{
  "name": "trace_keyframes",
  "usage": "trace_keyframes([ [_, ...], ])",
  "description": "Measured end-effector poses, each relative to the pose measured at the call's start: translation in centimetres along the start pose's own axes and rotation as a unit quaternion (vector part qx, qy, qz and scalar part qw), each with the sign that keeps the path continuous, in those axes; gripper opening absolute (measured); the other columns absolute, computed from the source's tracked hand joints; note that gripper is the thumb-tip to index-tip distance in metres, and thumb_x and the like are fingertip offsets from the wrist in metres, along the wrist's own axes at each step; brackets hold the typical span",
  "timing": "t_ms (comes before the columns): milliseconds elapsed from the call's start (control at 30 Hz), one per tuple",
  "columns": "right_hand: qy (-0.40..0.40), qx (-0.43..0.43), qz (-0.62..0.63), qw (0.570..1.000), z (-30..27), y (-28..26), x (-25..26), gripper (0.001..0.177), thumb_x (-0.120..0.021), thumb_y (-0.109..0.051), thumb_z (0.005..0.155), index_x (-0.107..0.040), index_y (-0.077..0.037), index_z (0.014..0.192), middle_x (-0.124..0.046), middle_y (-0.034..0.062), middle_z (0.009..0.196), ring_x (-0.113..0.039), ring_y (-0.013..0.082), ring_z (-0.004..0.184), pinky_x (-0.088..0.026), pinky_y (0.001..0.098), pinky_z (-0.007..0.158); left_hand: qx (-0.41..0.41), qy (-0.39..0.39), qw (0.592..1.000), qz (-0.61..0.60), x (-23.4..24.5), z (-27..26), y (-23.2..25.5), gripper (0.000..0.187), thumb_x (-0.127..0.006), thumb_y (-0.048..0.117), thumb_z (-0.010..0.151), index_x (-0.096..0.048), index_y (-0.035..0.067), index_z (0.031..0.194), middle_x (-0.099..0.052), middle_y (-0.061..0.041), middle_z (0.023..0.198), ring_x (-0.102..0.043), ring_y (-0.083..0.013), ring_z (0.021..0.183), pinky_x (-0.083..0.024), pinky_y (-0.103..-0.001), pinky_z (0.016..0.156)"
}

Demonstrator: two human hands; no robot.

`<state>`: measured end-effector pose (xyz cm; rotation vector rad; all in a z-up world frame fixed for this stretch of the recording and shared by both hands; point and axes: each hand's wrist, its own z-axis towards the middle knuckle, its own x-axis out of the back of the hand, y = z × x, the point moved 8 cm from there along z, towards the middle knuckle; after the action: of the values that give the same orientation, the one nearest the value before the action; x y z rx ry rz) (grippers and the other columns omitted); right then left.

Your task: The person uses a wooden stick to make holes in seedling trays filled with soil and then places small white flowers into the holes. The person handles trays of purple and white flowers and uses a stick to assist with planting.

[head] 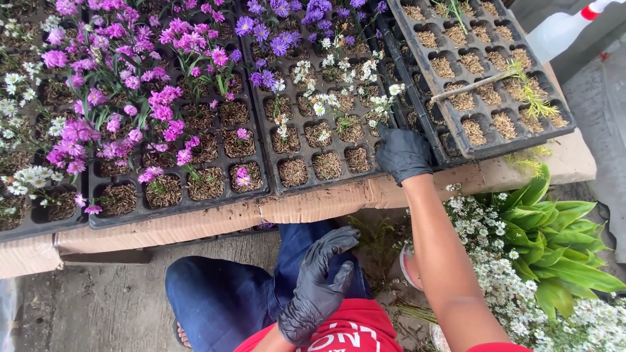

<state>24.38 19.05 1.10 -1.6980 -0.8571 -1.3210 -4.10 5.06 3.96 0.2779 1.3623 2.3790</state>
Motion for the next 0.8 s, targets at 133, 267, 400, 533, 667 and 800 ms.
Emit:
trace_keyframes([
  [133,-0.065,-0.021,-0.026,0.997,-1.3,-1.0,1.0,0.075,-0.045,-0.002,0.086,-0.049,-0.027,0.156,-0.074,0.0164,0.091,-0.065,0.0315,0.069,-0.057,0.0423,0.067,0.004,-0.011,1.000,-0.002,-0.4,-0.1,0.0,0.025,-0.053,0.013,0.102,-0.063,0.009,0.125,-0.070,-0.014,0.131,-0.067,-0.0337,0.126,-0.052,-0.046,0.111],
  [267,-0.047,0.001,-0.007,0.999,-2.3,-0.7,1.6,0.076,-0.042,-0.001,0.093,-0.025,-0.011,0.167,-0.051,0.0082,0.063,-0.055,0.0249,0.059,-0.055,0.0369,0.058,0.013,-0.012,1.000,0.004,-0.3,0.0,-0.2,0.026,-0.051,0.018,0.104,-0.064,0.009,0.125,-0.070,-0.014,0.132,-0.067,-0.0333,0.127,-0.052,-0.045,0.110],
  [400,0.068,0.034,-0.017,0.997,-3.3,1.3,1.5,0.034,-0.047,-0.017,0.098,-0.051,-0.009,0.065,-0.047,0.0080,0.055,-0.055,0.0257,0.052,-0.055,0.0446,0.057,0.016,-0.016,1.000,0.010,-0.4,0.0,-0.6,0.026,-0.053,0.018,0.103,-0.064,0.010,0.124,-0.070,-0.013,0.131,-0.067,-0.0328,0.127,-0.052,-0.045,0.110],
  [533,0.218,0.152,0.009,0.964,-6.5,1.2,4.6,0.041,-0.056,-0.020,0.099,-0.072,-0.015,0.136,-0.070,0.0092,0.068,-0.058,0.0253,0.048,-0.055,0.0425,0.050,0.015,-0.016,1.000,0.013,-1.2,0.3,-0.5,0.025,-0.052,0.020,0.104,-0.065,0.007,0.121,-0.071,-0.014,0.129,-0.069,-0.0330,0.125,-0.053,-0.045,0.109],
  [667,0.275,0.247,0.166,0.914,-11.0,-0.9,11.3,0.023,-0.065,-0.001,0.099,-0.074,0.002,0.119,-0.076,0.0257,0.111,-0.047,0.0102,0.042,-0.052,0.0276,0.036,0.020,-0.012,1.000,0.015,-1.3,0.3,-0.5,0.023,-0.053,0.019,0.104,-0.066,0.008,0.118,-0.072,-0.014,0.128,-0.069,-0.0325,0.124,-0.053,-0.045,0.110],
  [800,0.345,0.287,0.073,0.891,-9.6,2.6,16.8,0.038,-0.056,0.014,0.106,-0.055,0.007,0.069,-0.080,0.0330,0.101,-0.074,0.0240,0.057,-0.037,0.0246,0.024,0.015,-0.007,1.000,0.007,-1.6,0.3,-0.5,0.025,-0.051,0.021,0.106,-0.066,0.008,0.119,-0.071,-0.013,0.127,-0.069,-0.0310,0.124,-0.054,-0.044,0.109],
])
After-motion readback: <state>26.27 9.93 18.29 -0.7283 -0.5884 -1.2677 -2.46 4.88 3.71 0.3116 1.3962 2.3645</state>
